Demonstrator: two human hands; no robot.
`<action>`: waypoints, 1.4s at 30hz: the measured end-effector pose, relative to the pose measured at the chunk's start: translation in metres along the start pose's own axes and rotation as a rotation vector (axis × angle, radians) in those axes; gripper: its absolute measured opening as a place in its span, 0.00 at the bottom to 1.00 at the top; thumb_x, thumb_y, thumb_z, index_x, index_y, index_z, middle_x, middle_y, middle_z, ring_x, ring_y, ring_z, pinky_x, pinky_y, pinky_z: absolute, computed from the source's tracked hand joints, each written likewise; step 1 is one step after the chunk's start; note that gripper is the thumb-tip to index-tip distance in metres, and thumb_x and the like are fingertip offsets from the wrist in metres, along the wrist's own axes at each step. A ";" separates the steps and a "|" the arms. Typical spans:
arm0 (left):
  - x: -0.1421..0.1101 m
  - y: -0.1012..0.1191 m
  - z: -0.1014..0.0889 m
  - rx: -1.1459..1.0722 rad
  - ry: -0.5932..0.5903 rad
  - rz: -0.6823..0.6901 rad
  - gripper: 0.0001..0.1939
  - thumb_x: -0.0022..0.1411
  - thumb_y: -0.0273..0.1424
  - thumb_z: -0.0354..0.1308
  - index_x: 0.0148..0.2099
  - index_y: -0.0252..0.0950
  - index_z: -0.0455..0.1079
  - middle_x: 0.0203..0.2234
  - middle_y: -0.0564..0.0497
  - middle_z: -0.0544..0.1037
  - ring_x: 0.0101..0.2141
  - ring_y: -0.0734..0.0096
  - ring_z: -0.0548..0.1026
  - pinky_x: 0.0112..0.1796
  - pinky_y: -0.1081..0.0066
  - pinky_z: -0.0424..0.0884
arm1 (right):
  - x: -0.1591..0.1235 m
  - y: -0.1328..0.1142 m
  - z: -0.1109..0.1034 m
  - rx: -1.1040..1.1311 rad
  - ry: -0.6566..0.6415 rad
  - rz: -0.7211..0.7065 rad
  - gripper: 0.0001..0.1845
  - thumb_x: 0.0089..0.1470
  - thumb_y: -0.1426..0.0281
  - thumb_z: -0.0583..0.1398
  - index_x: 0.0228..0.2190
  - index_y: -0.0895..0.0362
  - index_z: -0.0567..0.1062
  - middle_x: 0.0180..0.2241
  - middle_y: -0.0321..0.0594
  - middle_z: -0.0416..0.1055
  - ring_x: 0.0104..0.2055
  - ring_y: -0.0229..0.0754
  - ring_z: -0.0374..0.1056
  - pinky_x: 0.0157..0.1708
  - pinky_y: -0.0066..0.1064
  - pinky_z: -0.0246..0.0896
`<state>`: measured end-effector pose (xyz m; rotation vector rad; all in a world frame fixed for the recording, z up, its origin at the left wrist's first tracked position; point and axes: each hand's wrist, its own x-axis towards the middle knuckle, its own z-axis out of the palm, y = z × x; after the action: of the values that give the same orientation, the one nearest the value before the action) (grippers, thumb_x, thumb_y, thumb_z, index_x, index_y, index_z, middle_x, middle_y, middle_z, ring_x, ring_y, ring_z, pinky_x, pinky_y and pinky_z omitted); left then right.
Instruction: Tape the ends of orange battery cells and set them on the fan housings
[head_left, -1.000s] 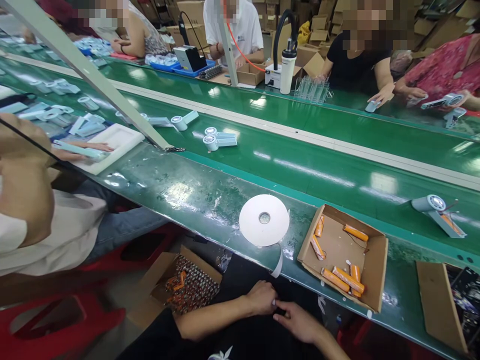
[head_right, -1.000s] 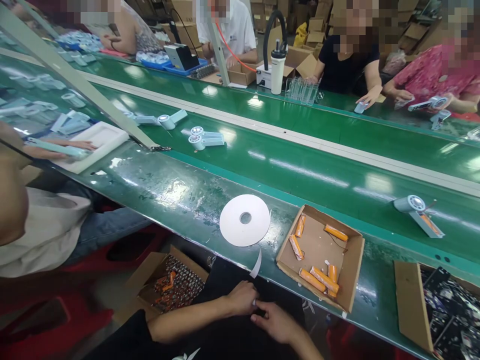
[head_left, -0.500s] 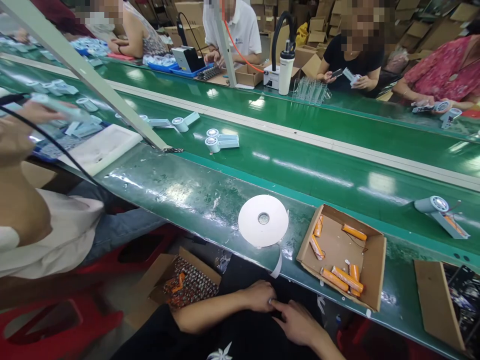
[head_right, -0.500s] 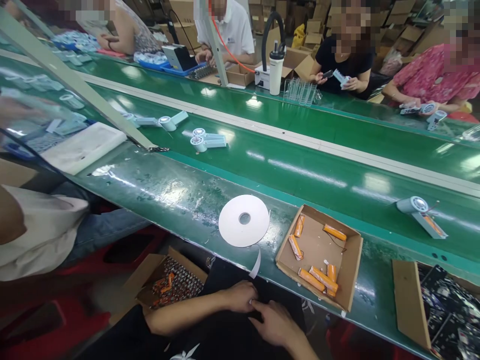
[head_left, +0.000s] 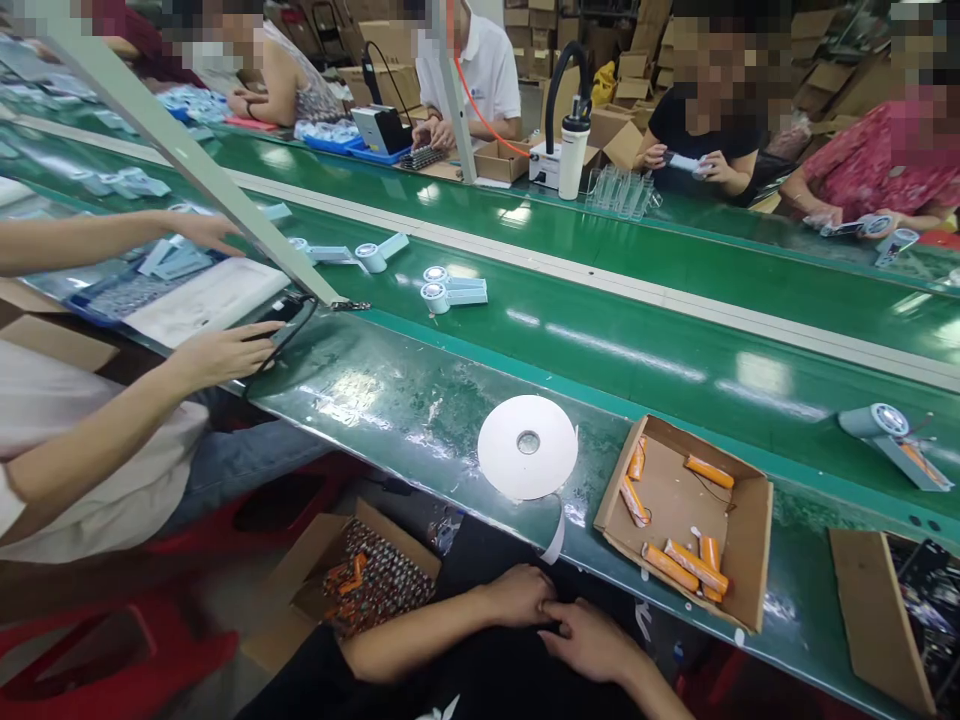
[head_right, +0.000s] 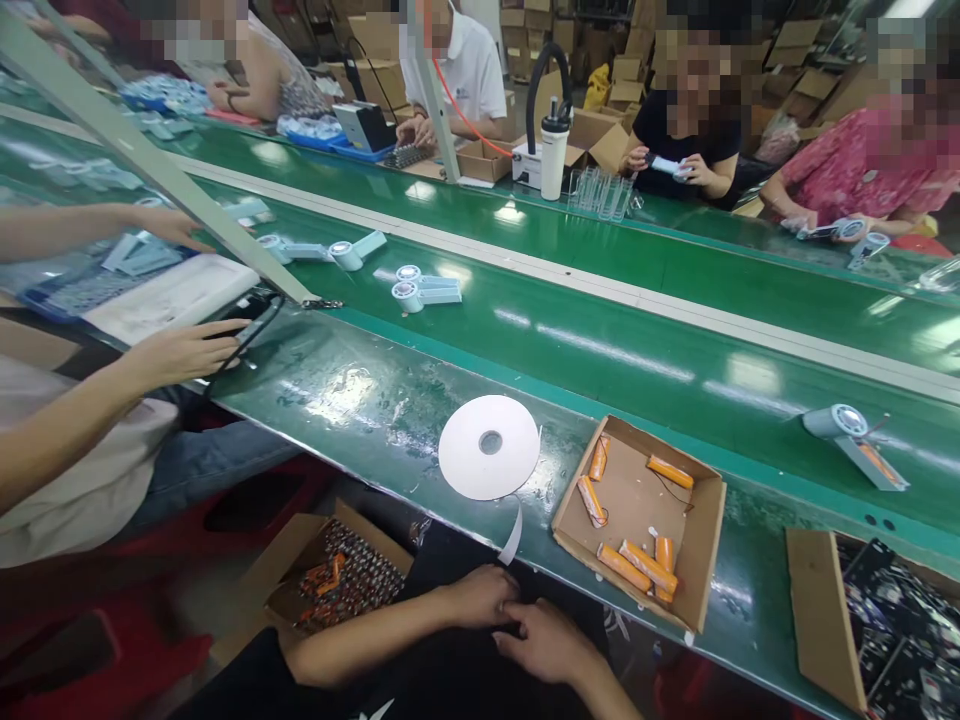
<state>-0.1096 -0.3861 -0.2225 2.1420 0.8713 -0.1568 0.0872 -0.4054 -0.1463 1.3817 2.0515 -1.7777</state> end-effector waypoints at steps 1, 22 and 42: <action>0.000 0.001 -0.002 0.000 0.018 -0.030 0.08 0.67 0.37 0.67 0.38 0.39 0.78 0.38 0.50 0.84 0.40 0.62 0.83 0.37 0.71 0.72 | 0.001 0.005 0.000 0.112 -0.010 -0.022 0.25 0.63 0.46 0.63 0.49 0.51 0.85 0.26 0.38 0.74 0.31 0.44 0.69 0.33 0.32 0.56; 0.004 0.003 0.007 -0.079 0.045 -0.103 0.04 0.58 0.28 0.66 0.38 0.37 0.79 0.36 0.48 0.83 0.43 0.59 0.82 0.51 0.66 0.75 | -0.001 0.007 0.023 0.775 0.000 0.136 0.51 0.50 0.23 0.55 0.39 0.60 0.78 0.10 0.22 0.53 0.13 0.31 0.41 0.18 0.30 0.30; 0.026 0.008 0.011 -1.159 0.695 -0.304 0.32 0.54 0.60 0.71 0.35 0.32 0.81 0.31 0.44 0.83 0.32 0.62 0.77 0.36 0.65 0.74 | 0.012 0.016 0.035 1.267 0.294 0.112 0.62 0.45 0.23 0.60 0.61 0.61 0.73 0.13 0.23 0.56 0.16 0.32 0.38 0.21 0.29 0.28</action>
<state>-0.0831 -0.3834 -0.2350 0.9338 1.2427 0.8016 0.0742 -0.4289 -0.1765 1.9618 0.6768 -3.1016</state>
